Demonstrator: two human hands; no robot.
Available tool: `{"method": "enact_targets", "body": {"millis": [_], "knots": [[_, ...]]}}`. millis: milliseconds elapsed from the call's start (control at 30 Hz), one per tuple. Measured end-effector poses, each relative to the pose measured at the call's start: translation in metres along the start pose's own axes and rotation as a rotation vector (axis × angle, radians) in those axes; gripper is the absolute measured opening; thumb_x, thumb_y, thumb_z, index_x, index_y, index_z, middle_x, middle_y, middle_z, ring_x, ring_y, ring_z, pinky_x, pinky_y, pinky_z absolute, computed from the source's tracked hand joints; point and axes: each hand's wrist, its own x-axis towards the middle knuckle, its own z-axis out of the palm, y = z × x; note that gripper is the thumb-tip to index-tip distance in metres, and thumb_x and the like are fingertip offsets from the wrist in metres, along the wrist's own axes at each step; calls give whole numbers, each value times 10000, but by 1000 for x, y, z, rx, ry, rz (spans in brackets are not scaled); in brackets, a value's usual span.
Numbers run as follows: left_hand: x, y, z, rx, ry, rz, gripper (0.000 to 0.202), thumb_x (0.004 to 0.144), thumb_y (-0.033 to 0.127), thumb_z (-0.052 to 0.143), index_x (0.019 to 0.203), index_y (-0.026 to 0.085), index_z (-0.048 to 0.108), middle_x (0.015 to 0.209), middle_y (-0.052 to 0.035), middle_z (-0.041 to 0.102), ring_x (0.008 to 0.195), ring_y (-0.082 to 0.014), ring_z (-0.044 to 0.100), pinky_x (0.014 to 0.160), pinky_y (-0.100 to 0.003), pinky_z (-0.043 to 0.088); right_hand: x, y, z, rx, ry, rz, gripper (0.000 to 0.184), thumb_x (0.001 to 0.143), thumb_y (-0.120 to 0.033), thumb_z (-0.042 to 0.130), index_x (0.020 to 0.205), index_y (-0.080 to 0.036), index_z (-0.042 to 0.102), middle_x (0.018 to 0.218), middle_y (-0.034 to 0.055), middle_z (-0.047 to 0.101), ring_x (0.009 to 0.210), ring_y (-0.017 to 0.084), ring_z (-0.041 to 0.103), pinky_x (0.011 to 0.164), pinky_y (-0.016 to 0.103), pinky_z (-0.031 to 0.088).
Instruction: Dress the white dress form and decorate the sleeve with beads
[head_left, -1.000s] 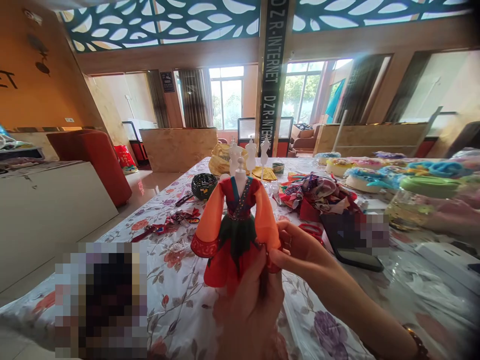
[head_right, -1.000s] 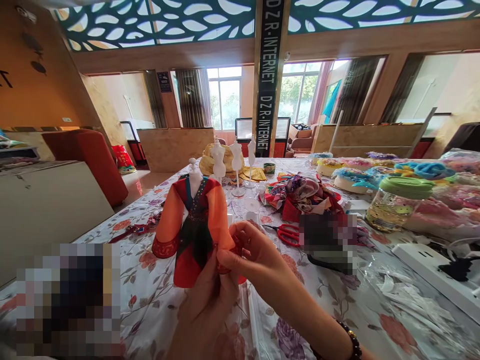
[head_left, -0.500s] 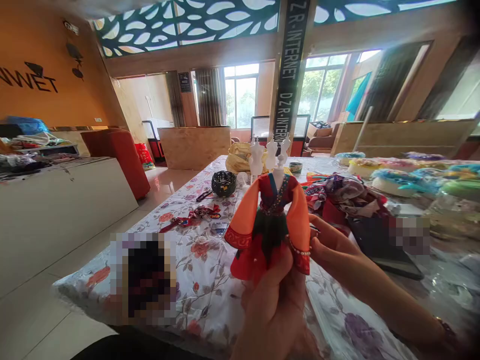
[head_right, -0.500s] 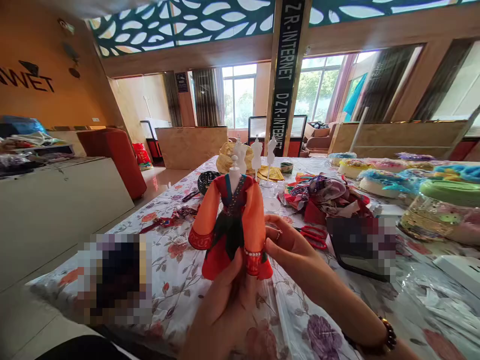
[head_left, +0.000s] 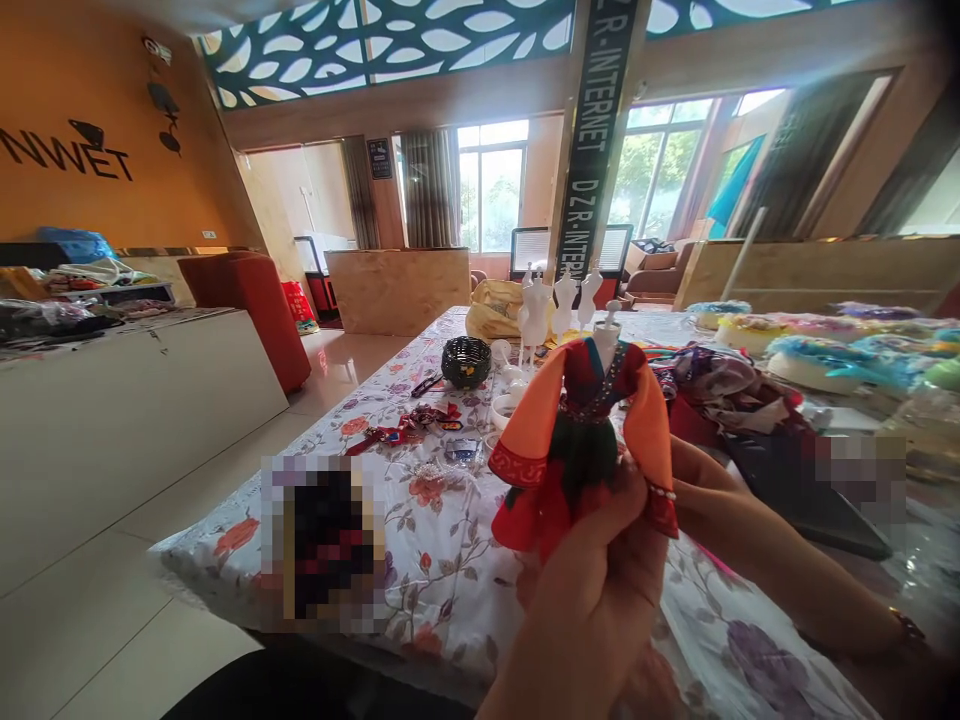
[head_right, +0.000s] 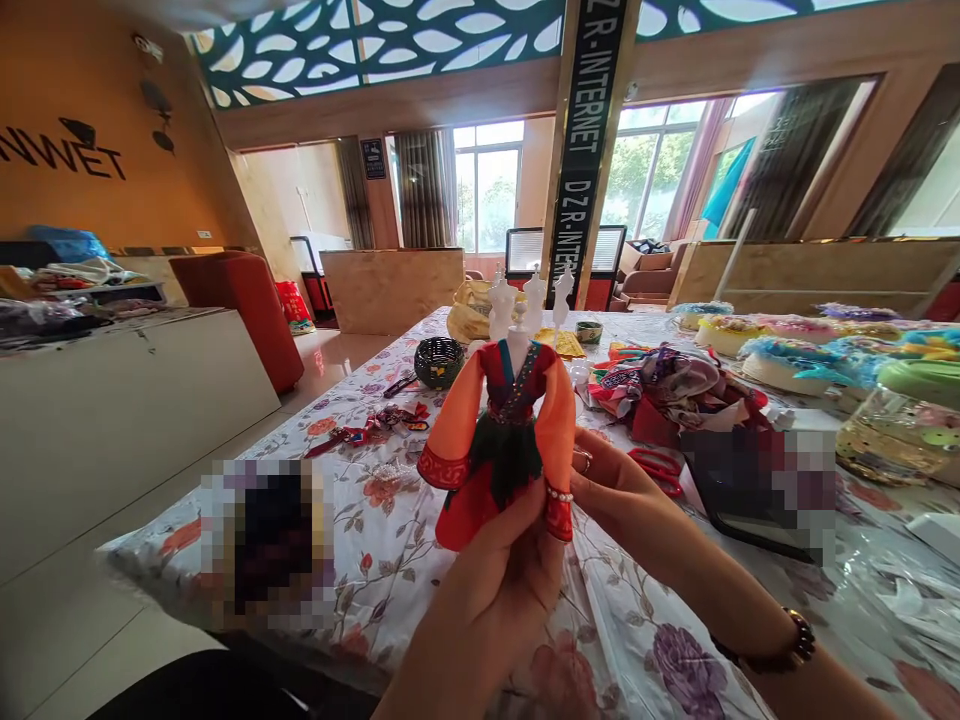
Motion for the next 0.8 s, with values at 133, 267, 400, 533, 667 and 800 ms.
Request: {"method": "enact_targets", "body": {"millis": [133, 267, 400, 533, 667, 800], "knots": [[3, 2, -2, 14, -43, -12, 172, 812, -44, 562, 834, 92, 665, 715, -53, 697, 592, -104, 687, 606, -173, 597, 1, -3, 6, 21, 24, 27, 391, 588, -320, 863, 953, -338, 725, 852, -43, 775, 780, 131, 719, 736, 194, 546], [4, 2, -2, 0, -27, -28, 178, 810, -46, 564, 820, 101, 664, 708, -52, 692, 601, -106, 687, 620, -177, 598, -1, -7, 13, 5, 65, 54, 423, 569, -290, 874, 963, -331, 725, 826, -32, 774, 740, 134, 719, 694, 191, 554], [4, 1, 0, -30, -4, -33, 192, 771, -80, 587, 829, 87, 663, 711, -58, 693, 612, -127, 694, 612, -206, 606, 2, -8, 10, -54, 60, 63, 516, 570, -264, 871, 1051, -332, 699, 833, -17, 773, 755, 149, 721, 692, 198, 559], [4, 0, 4, 18, 6, -58, 203, 764, -100, 561, 693, 67, 652, 628, -52, 664, 519, -112, 661, 519, -175, 576, 6, -7, -2, -134, 10, 42, 597, 608, -261, 849, 1164, -328, 642, 859, 8, 772, 788, 179, 724, 708, 233, 570], [8, -1, 1, 31, -77, -73, 198, 776, -84, 555, 700, 65, 660, 658, -61, 673, 529, -98, 655, 521, -158, 567, 9, -6, -9, -226, 63, -22, 629, 630, -278, 836, 1210, -322, 599, 850, 13, 767, 746, 171, 714, 690, 242, 569], [13, -3, -7, 34, -92, -15, 167, 768, -69, 590, 776, 84, 657, 739, -60, 686, 611, -102, 674, 618, -178, 593, 12, -6, -11, -276, 121, -51, 527, 636, -241, 829, 1120, -315, 632, 830, -7, 763, 750, 171, 711, 677, 241, 567]]}}
